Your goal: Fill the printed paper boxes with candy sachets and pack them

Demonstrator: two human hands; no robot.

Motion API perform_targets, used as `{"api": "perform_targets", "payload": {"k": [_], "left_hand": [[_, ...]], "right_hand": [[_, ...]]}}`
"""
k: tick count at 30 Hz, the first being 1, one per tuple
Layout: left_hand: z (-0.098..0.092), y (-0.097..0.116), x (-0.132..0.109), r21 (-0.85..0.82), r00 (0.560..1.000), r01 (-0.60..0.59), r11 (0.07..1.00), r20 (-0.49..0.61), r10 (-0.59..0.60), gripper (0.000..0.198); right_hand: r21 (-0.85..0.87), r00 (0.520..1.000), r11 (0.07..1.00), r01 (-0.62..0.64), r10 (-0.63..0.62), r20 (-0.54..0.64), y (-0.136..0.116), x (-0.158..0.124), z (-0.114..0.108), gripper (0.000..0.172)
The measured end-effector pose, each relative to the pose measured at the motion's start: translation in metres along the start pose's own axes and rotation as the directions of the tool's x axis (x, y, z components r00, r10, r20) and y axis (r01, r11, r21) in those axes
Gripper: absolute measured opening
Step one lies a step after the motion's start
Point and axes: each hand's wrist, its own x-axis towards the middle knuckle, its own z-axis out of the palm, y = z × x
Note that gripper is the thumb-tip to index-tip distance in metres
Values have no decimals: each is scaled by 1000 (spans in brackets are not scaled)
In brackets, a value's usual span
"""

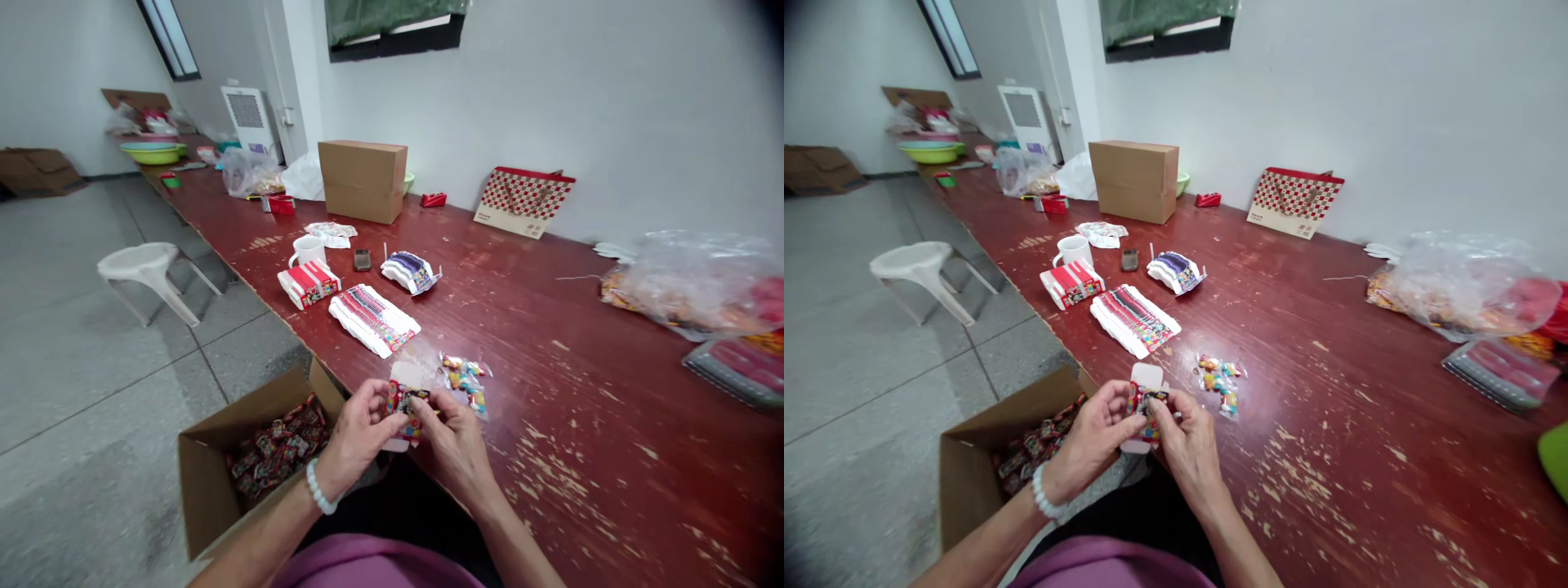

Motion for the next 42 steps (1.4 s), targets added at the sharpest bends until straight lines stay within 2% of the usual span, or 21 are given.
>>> {"api": "perform_targets", "payload": {"k": [2,4,6,10,13,18,20,21,23,26,28,30,31,33,35,38,42], "left_hand": [[3,0,-4,13,995,-31,999,-96,32,53],[5,0,-7,21,993,-50,999,-104,52,62],[5,1,-8,11,995,-65,998,-81,66,62],[1,2,-8,-74,999,-42,996,-22,40,51],[-2,1,-6,-142,999,25,990,28,-22,37],[-1,1,-5,-100,999,30,995,30,-27,24],[0,2,-7,-52,1000,26,998,15,-26,23],[0,2,-8,-38,1000,24,999,8,-24,23],[0,4,-10,-58,1000,21,998,-7,-22,27],[1,5,-13,-224,997,77,972,2,-79,43],[1,4,-13,-343,976,215,914,112,-187,46],[2,1,-13,-386,921,377,842,255,-295,51],[2,-1,-12,-390,897,429,815,294,-331,56],[3,-5,-12,-395,887,451,800,294,-355,59],[5,-7,-11,-387,906,419,821,241,-349,57],[7,-9,-11,-327,918,395,859,188,-350,63],[8,-9,-12,-272,926,372,887,178,-334,71]], "right_hand": [[35,999,999,30,-28,-45,1,-1,2,38],[103,995,993,57,-48,-93,7,-3,7,49],[146,994,987,72,-58,-97,14,-4,10,51],[147,996,986,76,-69,-47,19,-4,7,36],[112,999,993,41,-39,-19,8,-1,0,25],[261,997,962,-78,81,1,-19,3,-4,26],[307,996,948,-89,94,-2,-24,4,-4,35],[298,996,950,-90,91,9,-24,4,-4,39],[212,997,974,-78,70,42,-21,4,-6,33],[54,998,998,11,-14,54,-14,3,-9,23],[-13,995,996,92,-92,32,-9,1,-9,21],[-108,985,980,165,-159,64,-7,-1,-9,18],[-162,978,967,197,-181,106,-7,-2,-9,18],[-232,964,945,230,-188,191,-6,-4,-10,21],[-239,965,950,202,-150,216,-5,-5,-10,24],[-182,981,981,69,-33,193,-4,-5,-9,25],[-66,981,996,-58,69,181,-12,-2,-4,25]]}}
